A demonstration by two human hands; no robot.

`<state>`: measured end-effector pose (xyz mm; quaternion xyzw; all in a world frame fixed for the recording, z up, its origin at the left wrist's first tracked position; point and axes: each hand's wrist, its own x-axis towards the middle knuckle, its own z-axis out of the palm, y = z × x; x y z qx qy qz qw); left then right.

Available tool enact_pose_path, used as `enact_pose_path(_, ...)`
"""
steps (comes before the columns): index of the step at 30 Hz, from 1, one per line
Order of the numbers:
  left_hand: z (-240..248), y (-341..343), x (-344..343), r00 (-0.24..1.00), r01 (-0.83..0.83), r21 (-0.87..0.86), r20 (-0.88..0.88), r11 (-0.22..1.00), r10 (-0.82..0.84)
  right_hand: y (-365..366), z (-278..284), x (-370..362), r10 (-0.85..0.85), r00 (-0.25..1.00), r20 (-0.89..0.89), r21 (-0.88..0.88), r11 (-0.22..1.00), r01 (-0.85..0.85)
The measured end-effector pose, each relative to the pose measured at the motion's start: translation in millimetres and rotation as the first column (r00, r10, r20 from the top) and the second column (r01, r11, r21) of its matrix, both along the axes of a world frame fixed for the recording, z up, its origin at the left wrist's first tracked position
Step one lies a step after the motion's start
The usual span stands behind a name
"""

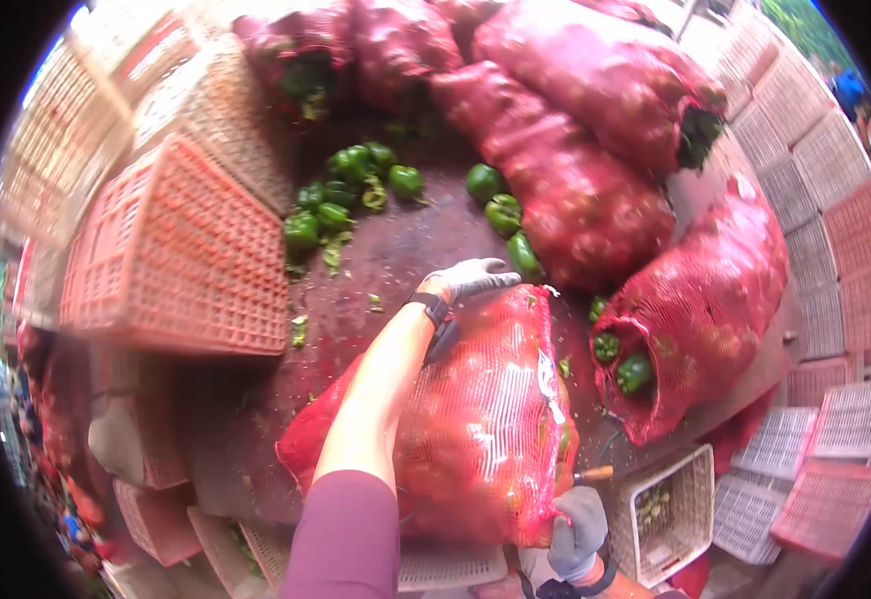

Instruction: Sorting green peppers from mesh bags into plastic crates and then cutting them with a cleaver for processing.

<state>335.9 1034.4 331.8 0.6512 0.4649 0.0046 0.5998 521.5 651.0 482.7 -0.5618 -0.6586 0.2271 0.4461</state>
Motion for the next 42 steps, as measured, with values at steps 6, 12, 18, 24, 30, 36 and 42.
enact_pose_path(6, -89, 19, 105, 0.976, 0.214, -0.07, -0.031, 0.974, -0.217, -2, -33, 47, -0.08, 0.996, -0.032, -0.108, 0.991, 0.076)
enact_pose_path(12, -100, 29, 111, 0.968, 0.198, -0.307, -0.089, 0.931, -0.235, 13, -21, 46, -0.29, 0.95, -0.119, -0.22, 0.94, 0.259)
enact_pose_path(18, -62, 14, 61, 0.97, -0.107, -0.329, 0.172, 0.938, 0.171, 6, -58, 91, -0.58, 0.784, -0.224, -0.613, 0.709, 0.349)
enact_pose_path(24, 5, -49, -4, 0.864, -0.296, -0.288, 0.326, 0.911, 0.384, 8, -85, 118, -0.68, 0.631, -0.373, -0.692, 0.657, 0.298)
enact_pose_path(30, 74, -90, -50, 0.518, -0.707, -0.215, 0.49, 0.673, 0.701, 50, -41, 96, -0.458, 0.825, -0.331, -0.575, 0.791, 0.208)
enact_pose_path(36, 238, -97, -145, 0.322, -0.907, -0.014, 0.623, 0.421, 0.714, 162, 35, 55, -0.042, 0.976, -0.212, -0.21, 0.978, -0.003)
enact_pose_path(42, 413, -141, -194, -0.079, -0.954, -0.238, 0.785, 0.181, 0.615, 260, 224, -11, 0.077, 0.624, -0.777, -0.001, 0.992, -0.124)
